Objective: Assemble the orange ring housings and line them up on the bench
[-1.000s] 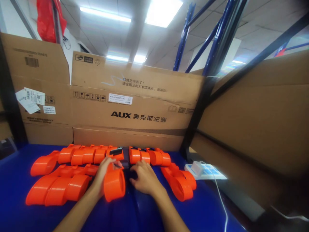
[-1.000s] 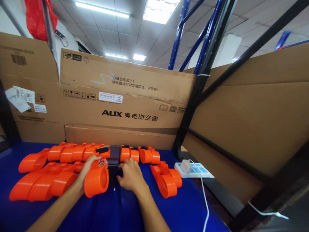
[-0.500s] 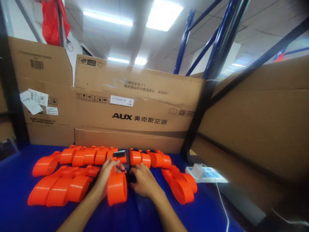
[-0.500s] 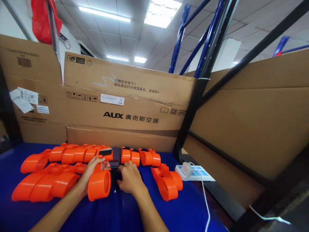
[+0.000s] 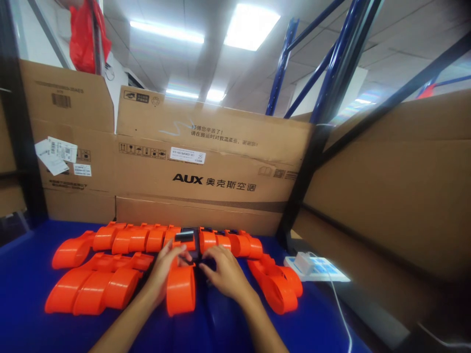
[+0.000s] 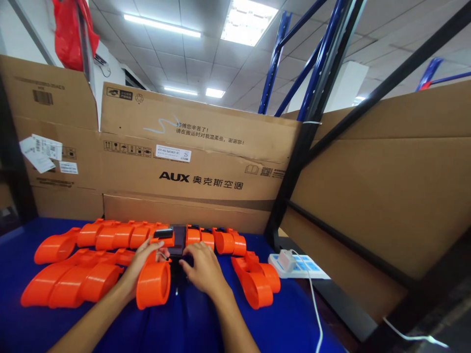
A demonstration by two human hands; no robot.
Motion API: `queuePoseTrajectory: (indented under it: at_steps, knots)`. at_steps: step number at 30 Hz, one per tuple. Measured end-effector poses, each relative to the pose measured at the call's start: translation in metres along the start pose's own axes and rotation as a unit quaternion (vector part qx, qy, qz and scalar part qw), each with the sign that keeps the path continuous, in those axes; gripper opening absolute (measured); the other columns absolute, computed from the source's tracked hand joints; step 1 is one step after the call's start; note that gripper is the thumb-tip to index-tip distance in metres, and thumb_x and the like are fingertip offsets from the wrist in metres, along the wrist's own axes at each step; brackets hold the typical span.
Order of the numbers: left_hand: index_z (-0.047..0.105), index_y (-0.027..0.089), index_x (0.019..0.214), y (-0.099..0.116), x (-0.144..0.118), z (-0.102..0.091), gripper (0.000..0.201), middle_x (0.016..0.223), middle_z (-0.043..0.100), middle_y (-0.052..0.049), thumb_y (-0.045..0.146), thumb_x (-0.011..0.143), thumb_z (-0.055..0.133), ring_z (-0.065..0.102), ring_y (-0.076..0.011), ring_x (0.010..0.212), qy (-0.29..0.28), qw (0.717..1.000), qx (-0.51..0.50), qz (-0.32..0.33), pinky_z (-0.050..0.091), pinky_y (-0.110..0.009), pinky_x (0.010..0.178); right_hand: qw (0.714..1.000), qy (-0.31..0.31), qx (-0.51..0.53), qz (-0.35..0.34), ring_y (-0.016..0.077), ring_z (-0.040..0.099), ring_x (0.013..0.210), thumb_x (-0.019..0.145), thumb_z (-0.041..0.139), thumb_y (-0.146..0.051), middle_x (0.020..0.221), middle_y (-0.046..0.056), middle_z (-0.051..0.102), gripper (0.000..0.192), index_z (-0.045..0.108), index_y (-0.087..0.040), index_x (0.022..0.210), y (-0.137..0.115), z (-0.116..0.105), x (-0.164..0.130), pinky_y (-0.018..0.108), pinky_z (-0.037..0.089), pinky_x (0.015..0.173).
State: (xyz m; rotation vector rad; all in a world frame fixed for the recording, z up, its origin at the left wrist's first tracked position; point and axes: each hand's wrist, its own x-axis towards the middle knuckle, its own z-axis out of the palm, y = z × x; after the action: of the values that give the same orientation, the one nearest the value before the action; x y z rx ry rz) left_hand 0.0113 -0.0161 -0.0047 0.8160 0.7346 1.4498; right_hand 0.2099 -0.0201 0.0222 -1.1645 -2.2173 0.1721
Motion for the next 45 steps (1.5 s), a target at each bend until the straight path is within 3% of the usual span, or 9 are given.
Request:
queuePoseTrajectory:
  at_steps: [6, 10, 13, 18, 25, 29, 35, 39, 45]
  knots:
    - [0.064, 0.016, 0.092, 0.003, -0.001, 0.002, 0.038, 0.066, 0.071, -0.004, 0.037, 0.066, 0.081, 0.063, -0.0152, 0.053, 0.000, 0.999, 0.032, 0.007, 0.046, -0.024, 0.054, 0.969, 0.135, 0.204, 0.042, 0.0232, 0.067, 0.091, 0.090, 0.062, -0.038, 0.105, 0.008, 0.071, 0.026, 0.065, -0.023, 0.112, 0.003, 0.006, 0.008, 0.037, 0.054, 0.081]
    - [0.062, 0.016, 0.097, 0.000, -0.001, 0.002, 0.041, 0.069, 0.072, -0.004, 0.040, 0.069, 0.080, 0.062, -0.0134, 0.050, -0.016, 0.998, 0.064, 0.013, 0.045, -0.023, 0.053, 0.918, 0.141, 0.353, 0.109, 0.0191, 0.065, 0.059, 0.088, 0.064, -0.045, 0.075, 0.003, 0.067, 0.042, 0.061, -0.020, 0.121, 0.002, 0.009, 0.008, 0.032, 0.056, 0.055]
    - [0.060, 0.017, 0.099, -0.002, -0.001, 0.001, 0.040, 0.071, 0.071, -0.004, 0.040, 0.072, 0.077, 0.062, -0.0134, 0.051, -0.035, 0.996, 0.085, 0.015, 0.045, -0.023, 0.053, 0.884, 0.151, 0.430, 0.109, 0.0170, 0.066, 0.059, 0.084, 0.069, -0.044, 0.083, 0.003, 0.067, 0.054, 0.054, -0.021, 0.131, -0.002, 0.006, 0.008, 0.032, 0.057, 0.055]
    - [0.059, 0.017, 0.104, -0.003, -0.003, 0.002, 0.037, 0.072, 0.069, -0.002, 0.039, 0.078, 0.073, 0.062, -0.0132, 0.052, -0.071, 0.991, 0.113, 0.022, 0.045, -0.023, 0.054, 0.881, 0.174, 0.427, 0.100, 0.0191, 0.068, 0.082, 0.078, 0.077, -0.039, 0.090, 0.005, 0.069, 0.040, 0.066, -0.020, 0.111, -0.004, 0.003, 0.010, 0.030, 0.057, 0.073]
    - [0.056, 0.017, 0.109, -0.006, -0.002, 0.001, 0.041, 0.077, 0.070, -0.004, 0.047, 0.082, 0.068, 0.066, -0.0158, 0.056, -0.079, 0.986, 0.144, 0.028, 0.047, -0.025, 0.055, 0.860, 0.184, 0.458, 0.126, 0.0127, 0.058, 0.054, 0.076, 0.079, -0.041, 0.073, 0.000, 0.065, 0.035, 0.066, -0.021, 0.101, -0.008, 0.008, 0.010, 0.022, 0.049, 0.045]
    - [0.057, 0.017, 0.111, -0.005, -0.003, 0.002, 0.042, 0.078, 0.070, -0.004, 0.046, 0.083, 0.068, 0.066, -0.0161, 0.057, -0.080, 0.986, 0.142, 0.031, 0.049, -0.026, 0.057, 0.838, 0.185, 0.500, 0.118, 0.0193, 0.067, 0.070, 0.076, 0.079, -0.042, 0.082, 0.004, 0.069, 0.033, 0.068, -0.020, 0.098, -0.015, 0.009, 0.009, 0.031, 0.059, 0.058]
    - [0.059, 0.017, 0.110, -0.002, -0.007, 0.005, 0.042, 0.079, 0.070, -0.004, 0.047, 0.083, 0.069, 0.066, -0.0160, 0.057, -0.080, 0.987, 0.138, 0.031, 0.048, -0.025, 0.056, 0.877, 0.220, 0.417, 0.093, 0.0204, 0.064, 0.080, 0.081, 0.075, -0.041, 0.098, 0.008, 0.068, 0.024, 0.078, -0.021, 0.093, -0.017, 0.004, 0.008, 0.030, 0.056, 0.061]
    - [0.059, 0.018, 0.112, -0.003, -0.008, 0.005, 0.042, 0.078, 0.070, -0.004, 0.047, 0.083, 0.068, 0.066, -0.0161, 0.057, -0.089, 0.986, 0.137, 0.033, 0.048, -0.025, 0.056, 0.905, 0.245, 0.337, 0.085, 0.0162, 0.058, 0.066, 0.085, 0.070, -0.041, 0.078, 0.004, 0.064, 0.024, 0.079, -0.021, 0.094, -0.018, 0.005, 0.008, 0.026, 0.047, 0.052]
    - [0.061, 0.017, 0.111, -0.003, -0.006, 0.004, 0.041, 0.077, 0.070, -0.005, 0.046, 0.083, 0.068, 0.065, -0.0160, 0.056, -0.084, 0.986, 0.137, 0.041, 0.048, -0.026, 0.058, 0.904, 0.256, 0.329, 0.095, 0.0163, 0.061, 0.058, 0.091, 0.062, -0.043, 0.072, 0.003, 0.069, 0.028, 0.072, -0.018, 0.099, -0.024, 0.014, 0.005, 0.025, 0.047, 0.049]
